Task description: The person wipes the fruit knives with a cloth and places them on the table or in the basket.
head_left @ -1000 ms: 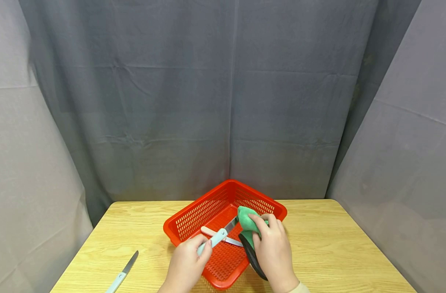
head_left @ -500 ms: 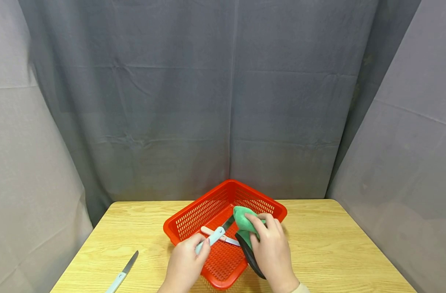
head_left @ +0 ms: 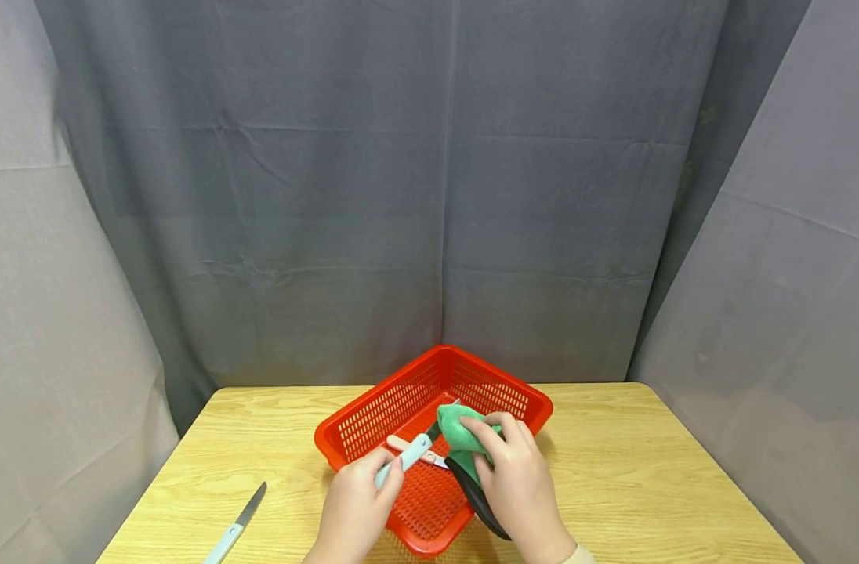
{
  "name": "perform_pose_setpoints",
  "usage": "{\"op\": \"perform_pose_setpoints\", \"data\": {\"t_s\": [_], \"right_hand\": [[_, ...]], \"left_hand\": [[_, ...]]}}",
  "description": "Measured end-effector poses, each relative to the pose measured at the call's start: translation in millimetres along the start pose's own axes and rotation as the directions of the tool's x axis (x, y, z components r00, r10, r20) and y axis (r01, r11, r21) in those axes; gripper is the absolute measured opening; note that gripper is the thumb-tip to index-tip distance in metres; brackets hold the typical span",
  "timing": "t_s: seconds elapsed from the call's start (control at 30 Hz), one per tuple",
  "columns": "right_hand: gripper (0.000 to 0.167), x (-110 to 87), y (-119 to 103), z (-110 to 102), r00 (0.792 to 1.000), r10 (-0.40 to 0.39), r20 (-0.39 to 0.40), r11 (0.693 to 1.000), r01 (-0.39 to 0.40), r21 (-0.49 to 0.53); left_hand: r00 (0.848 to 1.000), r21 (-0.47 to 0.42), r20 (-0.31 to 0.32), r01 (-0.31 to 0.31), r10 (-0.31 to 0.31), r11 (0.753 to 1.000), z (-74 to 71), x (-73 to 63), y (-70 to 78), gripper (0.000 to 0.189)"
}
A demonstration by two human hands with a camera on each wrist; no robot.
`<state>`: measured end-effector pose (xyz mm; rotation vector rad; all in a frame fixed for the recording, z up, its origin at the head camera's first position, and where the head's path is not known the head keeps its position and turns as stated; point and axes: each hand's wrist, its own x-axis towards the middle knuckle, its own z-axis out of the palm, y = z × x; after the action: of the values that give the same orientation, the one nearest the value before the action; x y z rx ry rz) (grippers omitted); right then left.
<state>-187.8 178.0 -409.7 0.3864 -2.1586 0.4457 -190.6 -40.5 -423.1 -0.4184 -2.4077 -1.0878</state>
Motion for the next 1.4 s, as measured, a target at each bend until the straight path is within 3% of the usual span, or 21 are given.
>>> {"op": "perform_pose_setpoints", "data": {"t_s": [0.37, 0.83, 1.03, 1.23, 1.4], "right_hand": [[0.054, -1.4, 0.1, 1.9, 0.999, -0.021, 0.041, 1.0, 0.021, 0.003], [0.055, -2.2, -0.2, 1.4, 0.997, -0.023, 0.07, 1.0, 0.022, 0.017], [0.054, -1.3, 2.2, 2.3, 0.999, 0.0, 0.037, 1.0, -0.001, 0.013], [0.054, -1.4, 5.5, 4.4, 1.0, 0.022, -0.017, 1.0, -0.021, 0.002], [0.055, -1.8, 5.6, 3.7, 0.997, 0.077, -0.017, 0.997, -0.077, -0.015]], "left_hand": [[1.0, 0.006, -0.002, 0.008, -0.007, 1.0, -0.7, -0.1, 1.1, 0.017], [0.994, -0.004, -0.067, -0.089, 0.088, 0.996, 1.2, -1.1, 0.4, 0.018], [0.985, -0.011, -0.097, -0.141, 0.14, 0.99, 2.8, -1.0, -0.6, 0.018], [0.986, -0.015, -0.088, -0.14, 0.138, 0.99, 4.0, -1.6, -0.7, 0.018], [0.987, -0.014, -0.082, -0.136, 0.135, 0.991, 4.7, -1.4, -0.1, 0.017]]}}
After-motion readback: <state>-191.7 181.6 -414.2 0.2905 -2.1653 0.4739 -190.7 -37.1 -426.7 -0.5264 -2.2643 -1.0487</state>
